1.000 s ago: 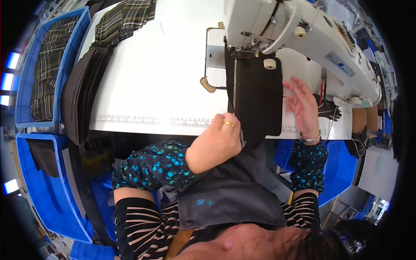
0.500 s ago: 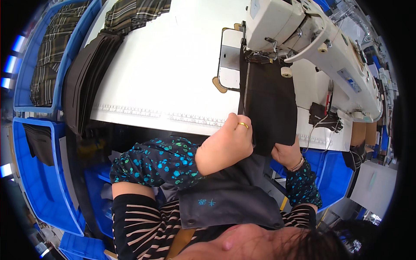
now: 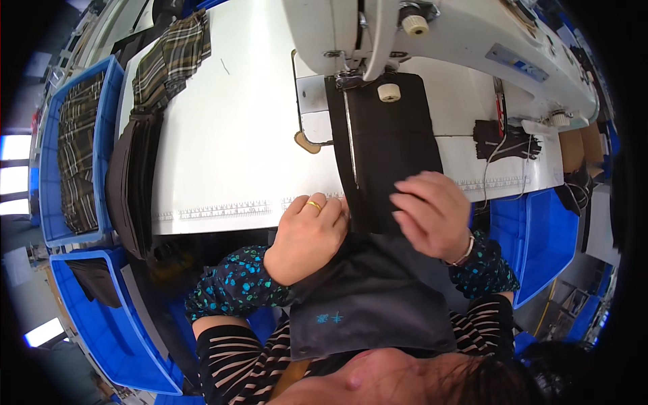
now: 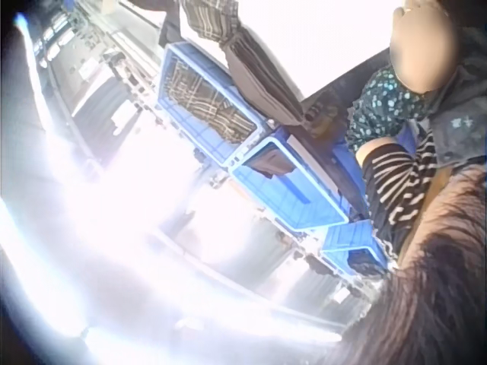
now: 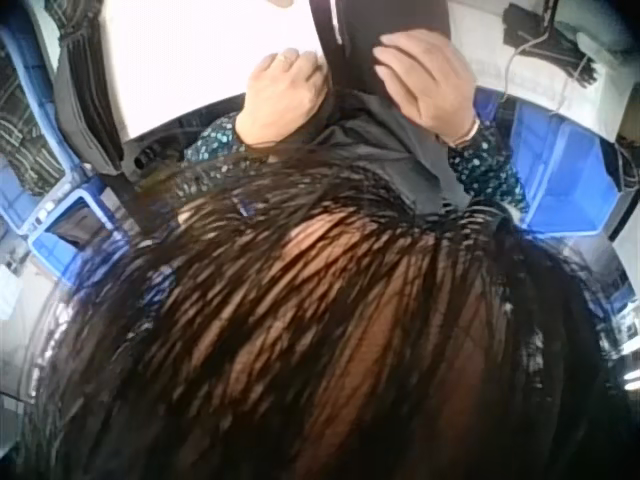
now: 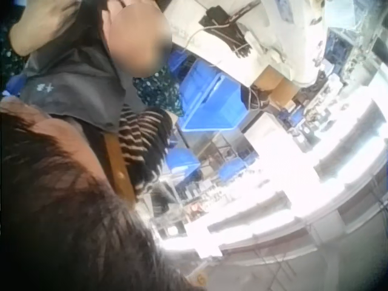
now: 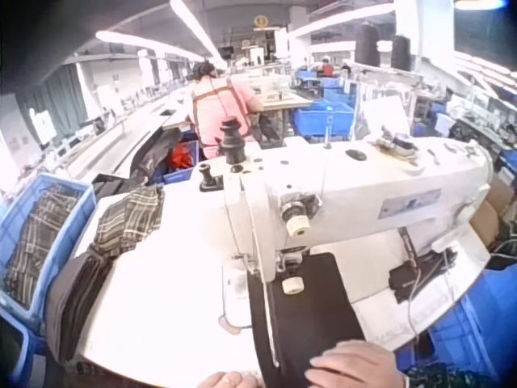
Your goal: The person operates an industrial sewing machine to attach a zipper to a piece of dark fabric. They guide the material under the presser foot, stitch along the zipper teeth, and trim the excess thread with scissors. The process is repeated for multiple fabric pieces.
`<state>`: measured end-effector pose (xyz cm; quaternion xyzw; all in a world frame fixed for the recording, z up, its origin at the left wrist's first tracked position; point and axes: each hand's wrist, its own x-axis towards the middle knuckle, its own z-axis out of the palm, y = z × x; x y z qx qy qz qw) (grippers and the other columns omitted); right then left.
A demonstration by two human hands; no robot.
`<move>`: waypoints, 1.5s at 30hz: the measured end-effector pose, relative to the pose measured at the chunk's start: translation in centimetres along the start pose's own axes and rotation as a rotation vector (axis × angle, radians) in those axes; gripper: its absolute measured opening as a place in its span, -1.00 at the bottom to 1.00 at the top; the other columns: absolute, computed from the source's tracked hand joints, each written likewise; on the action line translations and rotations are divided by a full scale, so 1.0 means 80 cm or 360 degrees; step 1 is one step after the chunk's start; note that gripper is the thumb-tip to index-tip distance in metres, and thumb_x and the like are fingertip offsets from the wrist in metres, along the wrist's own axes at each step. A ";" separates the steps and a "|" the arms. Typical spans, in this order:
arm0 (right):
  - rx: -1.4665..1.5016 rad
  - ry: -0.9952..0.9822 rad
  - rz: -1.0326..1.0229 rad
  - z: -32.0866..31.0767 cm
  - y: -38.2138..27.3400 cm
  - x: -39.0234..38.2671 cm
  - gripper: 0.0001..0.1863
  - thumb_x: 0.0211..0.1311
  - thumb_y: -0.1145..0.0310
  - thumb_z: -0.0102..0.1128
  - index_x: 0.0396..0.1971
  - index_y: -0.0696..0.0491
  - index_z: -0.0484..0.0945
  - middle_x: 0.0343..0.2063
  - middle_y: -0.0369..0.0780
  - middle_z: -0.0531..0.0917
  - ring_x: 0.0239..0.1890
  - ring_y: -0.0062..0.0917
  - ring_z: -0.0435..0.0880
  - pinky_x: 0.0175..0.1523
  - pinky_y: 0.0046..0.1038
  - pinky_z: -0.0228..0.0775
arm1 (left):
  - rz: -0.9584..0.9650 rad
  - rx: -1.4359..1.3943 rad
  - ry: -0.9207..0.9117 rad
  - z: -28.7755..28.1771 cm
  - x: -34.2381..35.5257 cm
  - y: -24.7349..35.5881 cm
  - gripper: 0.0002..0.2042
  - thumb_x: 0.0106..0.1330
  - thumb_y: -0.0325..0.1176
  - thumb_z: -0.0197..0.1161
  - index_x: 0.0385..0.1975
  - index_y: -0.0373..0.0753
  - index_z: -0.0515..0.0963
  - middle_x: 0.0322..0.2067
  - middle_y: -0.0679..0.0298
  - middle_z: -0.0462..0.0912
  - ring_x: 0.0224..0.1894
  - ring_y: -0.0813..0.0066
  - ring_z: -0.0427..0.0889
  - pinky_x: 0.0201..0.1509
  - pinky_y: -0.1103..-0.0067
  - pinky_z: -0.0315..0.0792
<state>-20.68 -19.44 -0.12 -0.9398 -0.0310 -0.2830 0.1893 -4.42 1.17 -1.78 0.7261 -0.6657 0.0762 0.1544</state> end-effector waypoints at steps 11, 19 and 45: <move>-0.0215 -0.0371 0.0014 0.055 -0.019 -0.012 -0.43 0.23 0.14 0.41 0.21 0.07 0.64 0.29 0.05 0.59 0.33 -0.10 0.59 0.38 -0.07 0.43 | -0.0209 -0.0216 -0.0025 -0.020 0.014 -0.048 -0.59 0.12 -0.28 0.52 0.00 -0.20 0.71 -0.11 0.27 0.63 -0.09 0.25 0.60 -0.04 0.38 0.51; -0.0139 -0.0440 -0.0103 0.040 -0.007 -0.002 -0.44 0.22 0.14 0.43 0.16 0.12 0.64 0.23 0.02 0.62 0.27 -0.12 0.62 0.36 -0.05 0.44 | -0.0127 -0.0032 -0.0194 0.007 0.047 -0.059 -0.22 0.11 0.03 0.52 0.35 -0.18 0.53 0.41 0.32 0.50 0.38 0.20 0.48 0.36 0.23 0.37; -0.0358 -0.0375 0.0020 0.069 0.078 0.085 -0.30 0.05 -0.03 0.55 0.13 0.09 0.61 0.09 -0.09 0.66 0.31 -0.17 0.56 0.44 -0.04 0.31 | -0.0153 0.0118 -0.0078 0.024 0.107 -0.119 -0.27 0.15 0.18 0.44 0.27 -0.13 0.62 0.26 0.35 0.62 0.30 0.24 0.54 0.41 0.16 0.34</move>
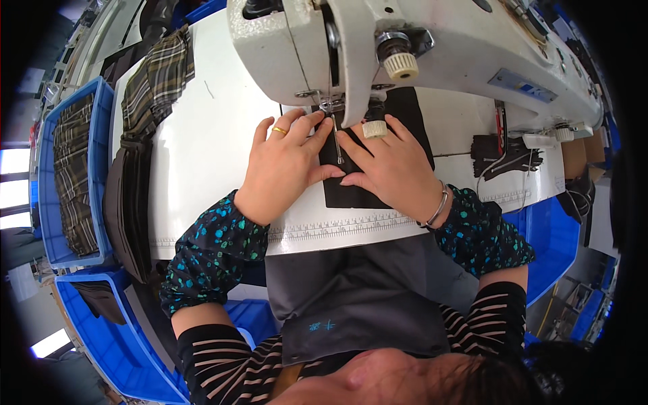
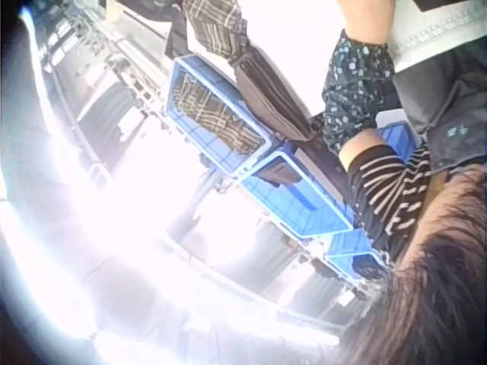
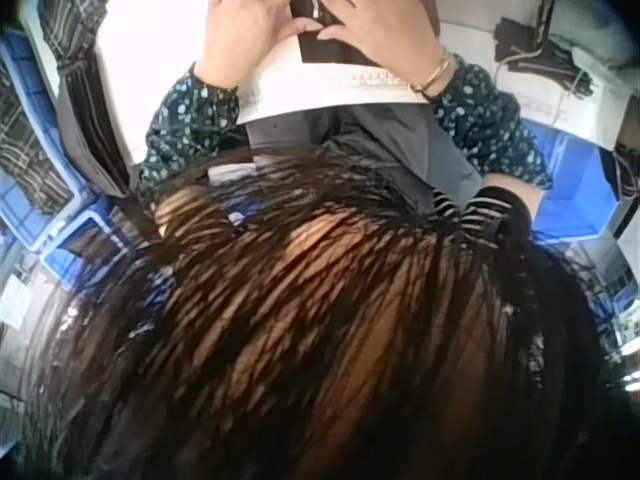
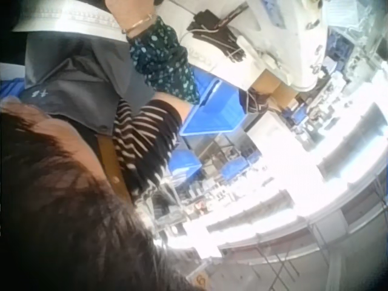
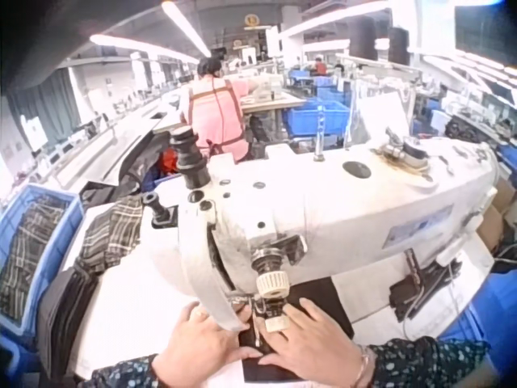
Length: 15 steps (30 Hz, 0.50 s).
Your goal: The person operates an industrial sewing machine to attach a zipper to a piece of dark fabric. They guide the material under the presser foot, stitch along the zipper teeth, and trim the excess thread with scissors. The process is repeated for multiple fabric pieces.
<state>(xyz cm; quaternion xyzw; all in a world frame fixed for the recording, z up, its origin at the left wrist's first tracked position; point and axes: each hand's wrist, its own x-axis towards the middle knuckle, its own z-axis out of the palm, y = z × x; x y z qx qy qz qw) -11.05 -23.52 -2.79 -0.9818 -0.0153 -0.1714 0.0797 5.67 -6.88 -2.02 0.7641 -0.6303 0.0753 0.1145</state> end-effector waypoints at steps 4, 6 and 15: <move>-0.0003 -0.0048 0.0013 -0.002 -0.001 -0.002 -0.24 0.08 0.00 0.50 0.25 0.11 0.59 0.19 -0.11 0.62 0.15 -0.28 0.63 0.44 -0.09 0.34 | -0.0023 -0.0058 0.0060 0.001 -0.006 0.004 -0.35 0.17 0.10 0.46 0.22 -0.16 0.66 0.23 0.32 0.66 0.29 0.25 0.58 0.39 0.23 0.37; 0.0012 -0.0060 0.0005 0.000 -0.005 -0.008 -0.26 0.10 0.03 0.50 0.23 0.14 0.59 0.22 -0.09 0.61 0.20 -0.27 0.62 0.43 -0.09 0.34 | 0.0011 -0.0142 0.0081 0.002 -0.016 0.012 -0.40 0.17 0.02 0.48 0.17 -0.18 0.69 0.20 0.31 0.68 0.28 0.24 0.58 0.38 0.23 0.38; 0.0000 -0.0071 -0.0111 -0.010 -0.017 -0.026 -0.35 0.21 0.03 0.43 0.15 0.23 0.64 0.22 -0.03 0.64 0.31 -0.22 0.58 0.45 -0.08 0.33 | 0.0068 -0.0251 0.0113 -0.002 -0.030 0.024 -0.48 0.16 -0.09 0.52 0.09 -0.22 0.73 0.18 0.31 0.69 0.24 0.26 0.60 0.37 0.22 0.39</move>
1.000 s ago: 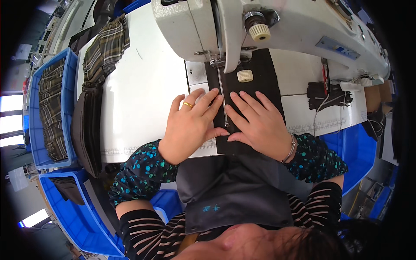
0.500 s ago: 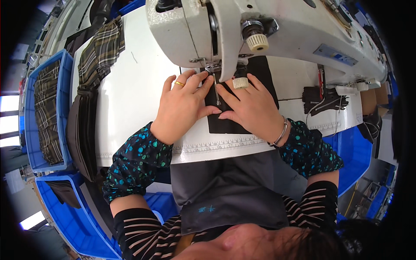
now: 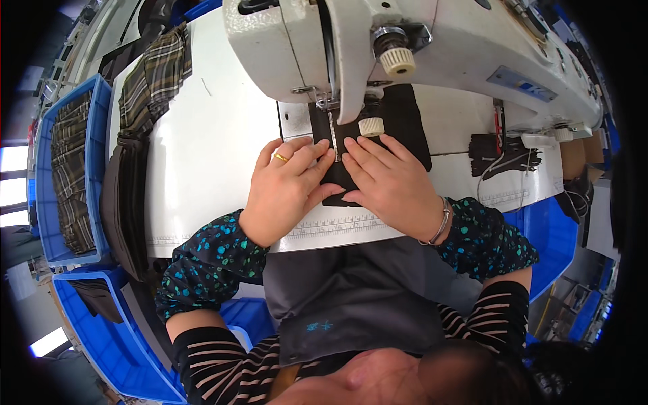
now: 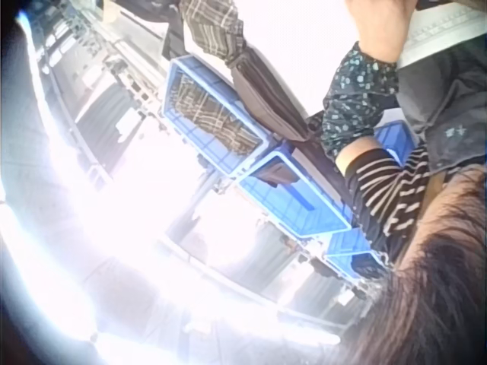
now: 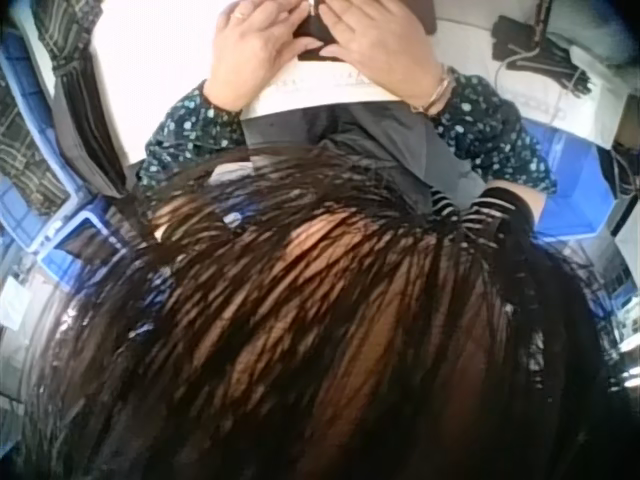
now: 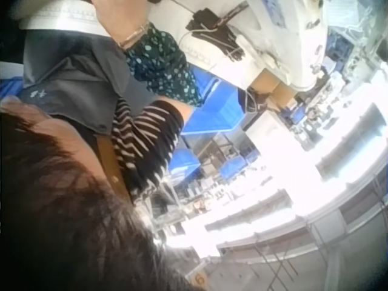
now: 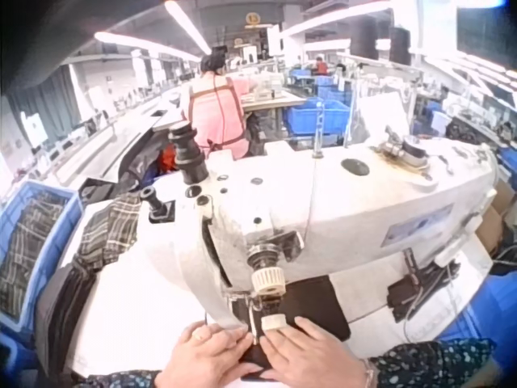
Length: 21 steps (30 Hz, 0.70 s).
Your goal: The person operates an industrial sewing machine to attach a zipper to a piece of dark fabric. They guide the material under the presser foot, stitch along the zipper teeth, and trim the excess thread with scissors. The process is repeated for multiple fabric pieces.
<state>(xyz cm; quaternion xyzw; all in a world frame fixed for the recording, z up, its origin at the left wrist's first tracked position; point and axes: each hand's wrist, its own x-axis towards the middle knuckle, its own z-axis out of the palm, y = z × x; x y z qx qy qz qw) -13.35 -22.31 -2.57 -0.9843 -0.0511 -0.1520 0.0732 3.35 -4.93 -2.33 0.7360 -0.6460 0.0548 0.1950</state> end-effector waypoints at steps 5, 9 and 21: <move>-0.0004 -0.0005 0.0037 0.005 0.014 0.019 -0.35 0.11 0.06 0.50 0.13 0.18 0.66 0.23 -0.11 0.65 0.18 -0.32 0.65 0.41 -0.11 0.38 | -0.0034 0.0033 0.0021 0.005 0.011 -0.015 -0.50 0.21 -0.08 0.49 0.10 -0.21 0.72 0.18 0.35 0.68 0.24 0.30 0.57 0.37 0.21 0.36; 0.0010 0.0012 0.0048 0.011 0.027 0.033 -0.45 0.16 0.02 0.48 -0.03 0.16 0.71 0.01 -0.08 0.73 0.26 -0.23 0.61 0.41 -0.08 0.36 | -0.0041 0.0005 0.0047 0.011 0.022 -0.026 -0.52 0.24 -0.08 0.47 0.10 -0.20 0.73 0.15 0.35 0.69 0.20 0.31 0.58 0.37 0.21 0.36; -0.0029 0.0146 -0.0001 0.020 0.043 0.040 -0.35 0.11 0.04 0.52 0.10 0.21 0.68 -0.19 -0.07 0.70 0.04 -0.18 0.66 0.38 -0.12 0.41 | -0.0018 0.0044 0.0201 0.017 0.026 -0.029 -0.61 0.28 -0.11 0.44 0.02 -0.18 0.74 0.05 0.37 0.70 0.14 0.39 0.61 0.33 0.18 0.41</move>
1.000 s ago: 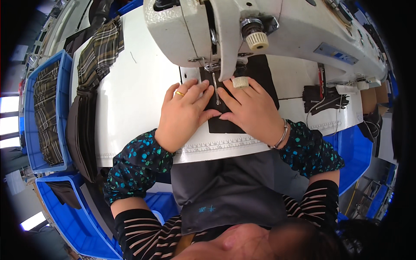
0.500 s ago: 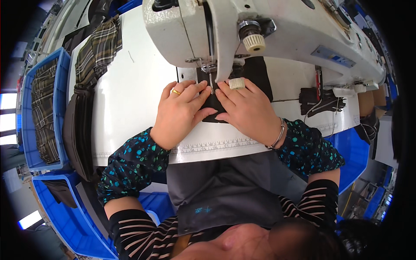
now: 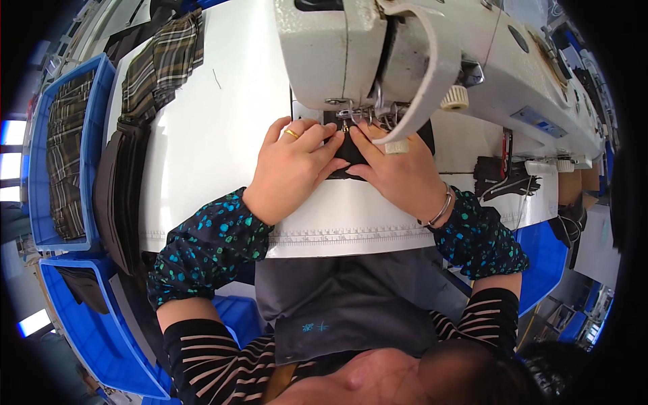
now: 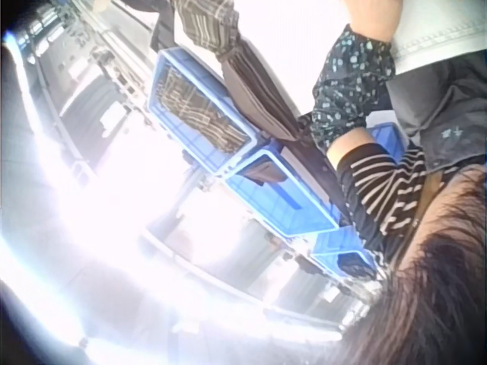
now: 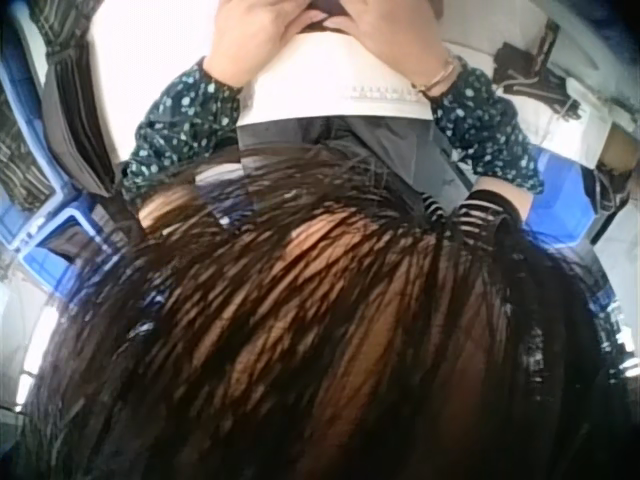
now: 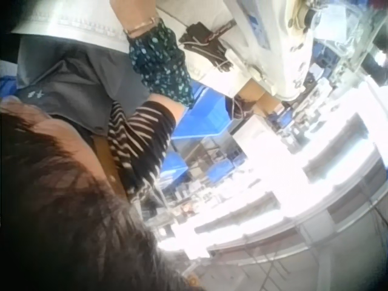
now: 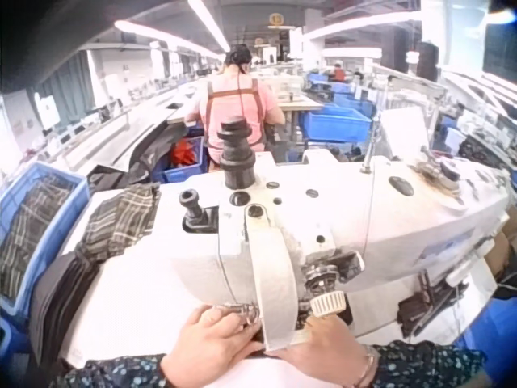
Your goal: The person operates an industrial sewing machine to attach a zipper to a piece of dark fabric. They guide the material under the presser foot, stitch along the zipper teeth, and trim the excess thread with scissors. The process is repeated for multiple fabric pieces.
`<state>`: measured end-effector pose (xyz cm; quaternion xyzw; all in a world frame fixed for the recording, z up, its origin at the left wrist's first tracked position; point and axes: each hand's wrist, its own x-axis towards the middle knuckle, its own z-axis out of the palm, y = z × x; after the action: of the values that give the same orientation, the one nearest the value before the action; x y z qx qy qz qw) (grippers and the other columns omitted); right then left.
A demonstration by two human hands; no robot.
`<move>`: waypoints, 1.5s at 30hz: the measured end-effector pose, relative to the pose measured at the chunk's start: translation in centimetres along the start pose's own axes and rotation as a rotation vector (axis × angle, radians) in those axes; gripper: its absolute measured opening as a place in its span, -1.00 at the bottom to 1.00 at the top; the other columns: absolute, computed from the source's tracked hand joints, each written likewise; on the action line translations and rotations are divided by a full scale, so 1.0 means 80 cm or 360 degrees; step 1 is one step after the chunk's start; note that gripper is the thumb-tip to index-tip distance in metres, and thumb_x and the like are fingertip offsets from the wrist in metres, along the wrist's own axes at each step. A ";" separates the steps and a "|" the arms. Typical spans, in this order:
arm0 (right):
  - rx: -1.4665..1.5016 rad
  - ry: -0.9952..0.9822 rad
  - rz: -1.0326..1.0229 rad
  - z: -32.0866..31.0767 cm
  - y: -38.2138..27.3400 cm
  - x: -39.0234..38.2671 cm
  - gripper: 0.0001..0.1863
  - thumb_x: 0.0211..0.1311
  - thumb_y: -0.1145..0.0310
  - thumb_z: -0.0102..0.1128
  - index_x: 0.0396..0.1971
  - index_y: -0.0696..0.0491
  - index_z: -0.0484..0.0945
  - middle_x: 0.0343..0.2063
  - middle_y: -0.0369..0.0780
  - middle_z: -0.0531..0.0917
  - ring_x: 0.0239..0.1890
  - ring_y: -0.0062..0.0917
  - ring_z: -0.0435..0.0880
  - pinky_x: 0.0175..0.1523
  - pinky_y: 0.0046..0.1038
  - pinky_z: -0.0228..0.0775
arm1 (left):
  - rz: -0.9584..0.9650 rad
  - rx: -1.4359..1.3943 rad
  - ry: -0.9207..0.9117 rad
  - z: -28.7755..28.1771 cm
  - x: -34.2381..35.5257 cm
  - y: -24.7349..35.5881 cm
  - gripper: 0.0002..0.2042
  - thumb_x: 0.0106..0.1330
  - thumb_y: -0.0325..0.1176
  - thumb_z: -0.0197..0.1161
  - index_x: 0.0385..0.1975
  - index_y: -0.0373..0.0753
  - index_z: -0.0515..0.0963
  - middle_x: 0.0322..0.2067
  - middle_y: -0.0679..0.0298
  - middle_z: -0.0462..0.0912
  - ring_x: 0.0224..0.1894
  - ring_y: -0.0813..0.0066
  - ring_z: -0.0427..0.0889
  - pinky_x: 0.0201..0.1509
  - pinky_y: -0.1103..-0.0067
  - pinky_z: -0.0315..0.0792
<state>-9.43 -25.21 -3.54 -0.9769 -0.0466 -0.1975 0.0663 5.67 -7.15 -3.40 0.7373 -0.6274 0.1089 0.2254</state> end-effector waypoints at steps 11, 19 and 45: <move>0.0948 0.0080 0.0301 -0.012 0.010 0.008 -0.59 0.24 0.28 0.48 0.04 0.15 0.73 -0.18 -0.07 0.75 -0.03 -0.19 0.70 0.30 -0.19 0.47 | -0.0001 0.0064 -0.0029 -0.008 0.001 0.005 -0.65 0.25 -0.11 0.48 -0.04 -0.14 0.77 -0.13 0.34 0.66 0.13 0.28 0.61 0.31 0.21 0.41; 0.0690 0.0187 0.0154 -0.013 0.015 0.007 -0.66 0.25 0.32 0.42 0.01 0.09 0.76 0.00 -0.17 0.80 -0.05 -0.30 0.73 0.30 -0.14 0.48 | 0.0006 0.0046 -0.0036 -0.005 -0.003 0.009 -0.63 0.24 -0.10 0.47 -0.03 -0.16 0.76 -0.15 0.34 0.63 0.11 0.29 0.61 0.29 0.22 0.42; 0.0069 0.0160 0.0062 0.011 0.007 0.009 -0.76 0.28 0.32 0.35 -0.11 0.09 0.73 -0.37 -0.18 0.69 -0.07 -0.26 0.69 0.39 -0.06 0.42 | -0.0050 0.0127 -0.0038 0.004 0.007 0.003 -0.62 0.35 -0.11 0.40 0.08 -0.15 0.74 0.10 0.38 0.69 0.14 0.33 0.59 0.33 0.10 0.40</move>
<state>-8.34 -25.62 -4.09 -0.9648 -0.0286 -0.2440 0.0935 5.50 -7.78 -3.38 0.7568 -0.6136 0.1215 0.1898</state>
